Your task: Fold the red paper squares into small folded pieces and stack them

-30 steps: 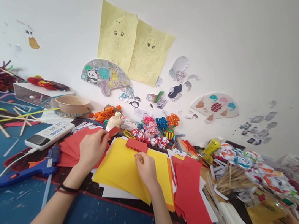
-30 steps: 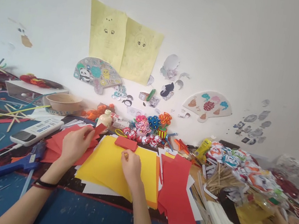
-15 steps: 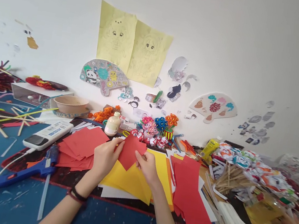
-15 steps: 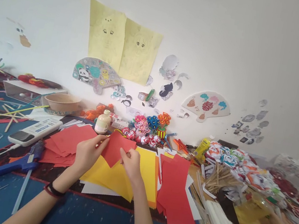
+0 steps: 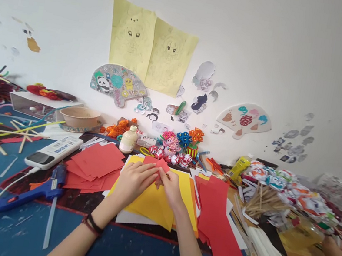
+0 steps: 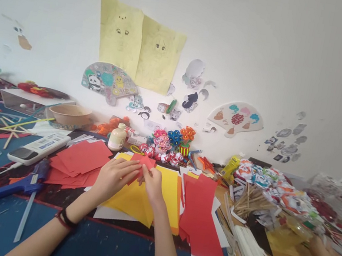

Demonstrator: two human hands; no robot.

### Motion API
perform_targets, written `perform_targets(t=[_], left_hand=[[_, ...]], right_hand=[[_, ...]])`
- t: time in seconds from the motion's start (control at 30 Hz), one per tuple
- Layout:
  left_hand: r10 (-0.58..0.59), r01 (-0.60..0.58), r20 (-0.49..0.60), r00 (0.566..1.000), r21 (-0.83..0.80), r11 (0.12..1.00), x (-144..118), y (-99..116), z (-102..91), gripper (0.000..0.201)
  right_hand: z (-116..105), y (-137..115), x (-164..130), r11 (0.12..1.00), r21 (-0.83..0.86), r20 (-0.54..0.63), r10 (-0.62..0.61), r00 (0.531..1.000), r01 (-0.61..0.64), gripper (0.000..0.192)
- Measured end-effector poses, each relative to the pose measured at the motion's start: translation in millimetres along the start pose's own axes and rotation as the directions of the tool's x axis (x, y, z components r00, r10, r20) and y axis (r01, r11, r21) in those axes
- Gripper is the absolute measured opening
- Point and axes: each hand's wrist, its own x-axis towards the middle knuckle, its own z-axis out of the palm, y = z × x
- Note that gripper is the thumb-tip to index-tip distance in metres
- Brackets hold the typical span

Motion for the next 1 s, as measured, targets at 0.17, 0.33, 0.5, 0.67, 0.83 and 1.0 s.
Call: perform_targets(t=[0.17,0.33,0.5,0.67,0.83,1.0], left_hand=[[-0.387,0.415,0.152,0.910,-0.366,0.833,2,-4,4.6,0.033],[-0.473,0.525,0.241,0.848,-0.514,0.679,3,-6,7.8,0.028],[-0.501,0.538,0.234,0.833,-0.555,0.635,3,-4,6.1,0.031],[-0.500,0.527,0.207,0.841,-0.521,0.672,4,-3,5.2,0.032],[-0.505,0.529,0.200,0.840,-0.515,0.675,4,-4,6.0,0.032],[-0.513,0.526,0.183,0.839,-0.518,0.675,3,-4,7.0,0.031]], right_hand=[[-1,-7,-3,0.992,-0.125,0.109,0.034,0.994,-0.020,0.046],[0,-7,-2,0.993,-0.114,0.081,-0.022,0.996,0.031,0.038],[-4,-6,1,0.995,-0.082,0.076,-0.054,0.996,0.060,0.038],[-5,-10,-1,0.996,-0.078,0.092,-0.042,0.995,0.050,0.038],[-3,-11,-1,0.994,-0.093,0.100,-0.042,0.994,0.051,0.039],[-3,-11,-1,0.996,-0.078,0.111,-0.044,0.993,0.053,0.040]])
